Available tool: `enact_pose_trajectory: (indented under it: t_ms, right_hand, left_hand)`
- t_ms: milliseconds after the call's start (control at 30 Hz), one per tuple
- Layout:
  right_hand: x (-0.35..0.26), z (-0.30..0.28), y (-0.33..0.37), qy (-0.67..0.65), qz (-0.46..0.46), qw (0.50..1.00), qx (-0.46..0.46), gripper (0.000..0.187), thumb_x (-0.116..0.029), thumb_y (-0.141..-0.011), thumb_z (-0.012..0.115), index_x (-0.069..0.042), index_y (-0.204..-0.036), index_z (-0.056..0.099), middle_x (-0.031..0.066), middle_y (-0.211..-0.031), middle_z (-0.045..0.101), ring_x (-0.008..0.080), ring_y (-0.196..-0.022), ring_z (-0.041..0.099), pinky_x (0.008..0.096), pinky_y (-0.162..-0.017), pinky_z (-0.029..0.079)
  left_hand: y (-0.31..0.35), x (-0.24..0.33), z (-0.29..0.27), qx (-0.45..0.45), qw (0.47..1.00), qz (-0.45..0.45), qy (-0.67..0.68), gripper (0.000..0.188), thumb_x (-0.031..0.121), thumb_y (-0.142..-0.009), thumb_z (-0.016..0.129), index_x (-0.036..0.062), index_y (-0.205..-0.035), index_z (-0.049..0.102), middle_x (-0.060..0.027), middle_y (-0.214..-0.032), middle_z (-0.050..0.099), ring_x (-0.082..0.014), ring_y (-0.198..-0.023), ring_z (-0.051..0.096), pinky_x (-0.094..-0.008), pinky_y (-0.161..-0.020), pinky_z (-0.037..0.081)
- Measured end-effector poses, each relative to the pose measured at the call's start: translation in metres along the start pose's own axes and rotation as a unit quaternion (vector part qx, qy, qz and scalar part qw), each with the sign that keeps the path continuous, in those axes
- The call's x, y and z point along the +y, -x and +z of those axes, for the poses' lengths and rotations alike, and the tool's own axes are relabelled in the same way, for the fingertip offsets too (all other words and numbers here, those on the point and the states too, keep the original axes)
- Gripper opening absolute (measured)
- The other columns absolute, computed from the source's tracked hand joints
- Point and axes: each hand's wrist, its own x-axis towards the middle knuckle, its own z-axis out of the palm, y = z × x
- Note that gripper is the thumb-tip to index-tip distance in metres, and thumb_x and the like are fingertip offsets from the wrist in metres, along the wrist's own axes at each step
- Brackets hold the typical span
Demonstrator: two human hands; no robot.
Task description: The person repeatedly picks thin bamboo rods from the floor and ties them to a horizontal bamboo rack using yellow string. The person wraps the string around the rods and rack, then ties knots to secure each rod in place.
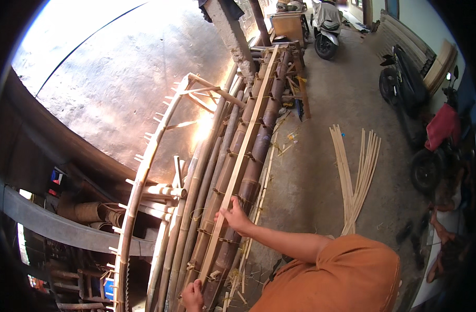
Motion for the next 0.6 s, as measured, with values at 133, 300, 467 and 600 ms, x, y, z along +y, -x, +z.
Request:
enact_pose_trajectory:
  t_ms: [133,300,467,600]
  right_hand:
    - [-0.035,-0.03,0.008,0.168,0.189,0.959,-0.13,0.052,-0.026,-0.099,0.051,-0.006,-0.141,0.027,0.0155,-0.108,0.06,0.0195,-0.094,0.063,0.0342,-0.084,0.054]
    - [-0.071,-0.143,-0.004,0.244,0.176,0.945,-0.127,0.039,-0.033,-0.098,0.053,-0.004,-0.124,0.052,0.0061,-0.1,0.06,0.0118,-0.085,0.062,0.0279,-0.073,0.052]
    - [-0.126,-0.273,-0.016,0.201,0.159,0.966,0.018,0.034,-0.032,-0.099,0.052,-0.004,-0.118,0.054,0.0054,-0.098,0.06,0.0106,-0.079,0.061,0.0262,-0.071,0.052]
    - [-0.172,-0.367,-0.039,0.194,0.17,0.965,0.058,0.026,-0.026,-0.099,0.052,-0.005,-0.115,0.057,0.0033,-0.097,0.061,0.0094,-0.078,0.06,0.026,-0.072,0.053]
  left_hand:
    - [-0.011,-0.025,-0.028,0.067,0.99,-0.065,-0.108,0.051,0.042,-0.094,0.056,-0.0035,-0.072,0.058,-0.013,-0.059,0.051,-0.0212,-0.053,0.049,-0.0373,-0.054,0.04]
    - [-0.072,-0.063,0.004,0.11,0.955,-0.074,-0.267,0.045,0.038,-0.092,0.057,-0.0059,-0.082,0.066,-0.0256,-0.072,0.061,-0.0426,-0.072,0.06,-0.0476,-0.067,0.045]
    - [-0.152,0.129,0.064,0.178,0.981,0.028,-0.07,0.034,0.029,-0.094,0.054,-0.0026,-0.094,0.069,-0.025,-0.082,0.064,-0.0411,-0.08,0.061,-0.0461,-0.072,0.046]
    - [-0.239,0.291,0.141,0.095,0.985,0.139,0.036,0.04,0.031,-0.095,0.055,-0.0028,-0.115,0.063,-0.0219,-0.101,0.066,-0.0321,-0.091,0.065,-0.038,-0.082,0.049]
